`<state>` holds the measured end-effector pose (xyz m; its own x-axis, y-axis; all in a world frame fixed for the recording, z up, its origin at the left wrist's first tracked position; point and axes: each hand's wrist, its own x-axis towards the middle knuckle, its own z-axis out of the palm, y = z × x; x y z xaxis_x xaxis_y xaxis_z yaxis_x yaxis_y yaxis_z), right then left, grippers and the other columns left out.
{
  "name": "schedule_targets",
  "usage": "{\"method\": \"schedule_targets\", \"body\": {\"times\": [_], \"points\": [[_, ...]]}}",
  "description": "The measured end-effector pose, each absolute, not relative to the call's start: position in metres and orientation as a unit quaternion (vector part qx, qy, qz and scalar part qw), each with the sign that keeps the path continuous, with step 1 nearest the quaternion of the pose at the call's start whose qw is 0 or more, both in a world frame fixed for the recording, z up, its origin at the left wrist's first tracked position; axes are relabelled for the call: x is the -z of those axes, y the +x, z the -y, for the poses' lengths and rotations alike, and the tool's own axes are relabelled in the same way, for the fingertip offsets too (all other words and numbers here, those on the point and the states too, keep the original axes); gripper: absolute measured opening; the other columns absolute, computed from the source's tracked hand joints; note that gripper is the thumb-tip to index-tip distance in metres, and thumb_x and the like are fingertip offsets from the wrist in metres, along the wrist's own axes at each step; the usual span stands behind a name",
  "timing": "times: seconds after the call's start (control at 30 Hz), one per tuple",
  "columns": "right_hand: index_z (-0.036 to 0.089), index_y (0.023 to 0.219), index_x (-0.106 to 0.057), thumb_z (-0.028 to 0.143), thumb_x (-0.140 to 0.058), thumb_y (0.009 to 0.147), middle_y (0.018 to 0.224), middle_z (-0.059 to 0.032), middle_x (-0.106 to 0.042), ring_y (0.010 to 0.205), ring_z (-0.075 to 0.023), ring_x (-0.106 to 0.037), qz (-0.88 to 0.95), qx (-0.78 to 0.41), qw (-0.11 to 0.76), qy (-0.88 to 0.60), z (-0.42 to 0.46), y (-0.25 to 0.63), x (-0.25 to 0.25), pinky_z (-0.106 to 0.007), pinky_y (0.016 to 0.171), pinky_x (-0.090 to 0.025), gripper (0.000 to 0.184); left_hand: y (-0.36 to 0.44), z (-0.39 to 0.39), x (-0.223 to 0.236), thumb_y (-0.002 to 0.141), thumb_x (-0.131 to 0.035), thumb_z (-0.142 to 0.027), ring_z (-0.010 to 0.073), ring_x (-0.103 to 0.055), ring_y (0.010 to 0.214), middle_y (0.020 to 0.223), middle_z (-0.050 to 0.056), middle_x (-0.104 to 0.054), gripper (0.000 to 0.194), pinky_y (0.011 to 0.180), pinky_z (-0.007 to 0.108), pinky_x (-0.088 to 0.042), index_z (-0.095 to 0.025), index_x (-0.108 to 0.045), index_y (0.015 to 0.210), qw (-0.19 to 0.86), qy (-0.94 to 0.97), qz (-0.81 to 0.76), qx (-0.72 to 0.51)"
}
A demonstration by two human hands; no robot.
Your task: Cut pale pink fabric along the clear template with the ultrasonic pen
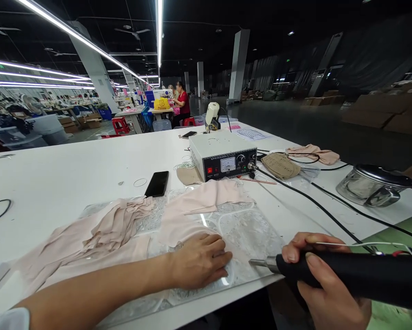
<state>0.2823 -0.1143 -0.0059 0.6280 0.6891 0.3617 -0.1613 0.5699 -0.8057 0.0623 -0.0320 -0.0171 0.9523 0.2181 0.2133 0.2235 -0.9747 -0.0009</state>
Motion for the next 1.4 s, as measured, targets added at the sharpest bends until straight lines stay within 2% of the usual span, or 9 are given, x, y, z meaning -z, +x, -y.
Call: {"method": "schedule_targets", "body": {"times": [0.1,0.27,0.5,0.7,0.93,1.23,1.4], "points": [[0.022,0.085,-0.058,0.029,-0.07,0.073,0.076,-0.0022,-0.054,0.059,-0.0156,-0.053,0.356,-0.29,0.797,-0.392,0.119,0.282,0.01,-0.039,0.056,-0.053,0.019,0.06,0.032,0.018,0.099,-0.049,-0.035,0.0248,-0.059,0.103,0.099,0.01,-0.062,0.028,0.09,0.035,-0.048,-0.014,-0.055,0.116,0.007,-0.987,0.111,0.12],[0.022,0.086,-0.058,0.028,-0.07,0.074,0.075,-0.0016,-0.055,0.058,-0.0163,-0.057,0.393,-0.295,0.784,-0.38,0.123,0.287,0.017,-0.038,0.054,-0.054,0.018,0.059,0.035,0.017,0.102,-0.04,-0.033,0.0262,-0.057,0.112,0.116,0.015,-0.061,0.03,0.093,0.035,-0.049,-0.012,-0.055,0.117,-0.002,-0.985,0.108,0.132],[0.023,0.084,-0.06,0.028,-0.072,0.073,0.071,-0.0011,-0.057,0.053,-0.0168,-0.06,0.391,-0.295,0.788,-0.373,0.12,0.286,0.011,-0.035,0.05,-0.055,0.017,0.052,0.032,0.012,0.101,-0.042,-0.026,0.0234,-0.06,0.112,0.111,0.012,-0.065,0.025,0.101,0.035,-0.047,-0.013,-0.056,0.117,-0.048,-0.985,0.097,0.131],[0.023,0.081,-0.061,0.031,-0.073,0.075,0.068,-0.001,-0.056,0.049,-0.015,-0.058,0.4,-0.313,0.78,-0.367,0.122,0.277,0.001,-0.031,0.046,-0.054,0.016,0.048,0.033,0.011,0.1,-0.043,-0.025,0.024,-0.058,0.115,0.112,0.012,-0.065,0.028,0.103,0.036,-0.046,-0.012,-0.054,0.123,-0.032,-0.985,0.091,0.144],[0.027,0.094,-0.058,0.021,-0.061,0.085,0.08,-0.0006,-0.056,0.061,-0.0144,-0.061,0.431,-0.367,0.751,-0.339,0.129,0.278,0.01,-0.033,0.059,-0.056,0.011,0.05,0.034,0.007,0.101,-0.042,-0.022,0.0259,-0.055,0.121,0.125,0.016,-0.062,0.03,0.102,0.038,-0.047,-0.007,-0.054,0.124,0.019,-0.989,0.071,0.126],[0.027,0.094,-0.057,0.024,-0.062,0.085,0.078,-0.0014,-0.056,0.059,-0.0151,-0.059,0.424,-0.363,0.754,-0.345,0.136,0.269,0.008,-0.031,0.054,-0.054,0.011,0.05,0.038,0.005,0.101,-0.043,-0.024,0.0252,-0.058,0.114,0.113,0.013,-0.064,0.032,0.099,0.038,-0.05,-0.011,-0.052,0.128,-0.046,-0.986,0.112,0.115],[0.027,0.094,-0.058,0.024,-0.062,0.084,0.077,-0.0016,-0.056,0.057,-0.0148,-0.059,0.429,-0.35,0.766,-0.327,0.136,0.268,0.009,-0.031,0.051,-0.054,0.011,0.054,0.048,0.007,0.097,-0.052,-0.032,0.0296,-0.056,0.113,0.11,0.012,-0.06,0.038,0.096,0.045,-0.051,-0.017,-0.051,0.132,-0.056,-0.982,0.155,0.09]]}}
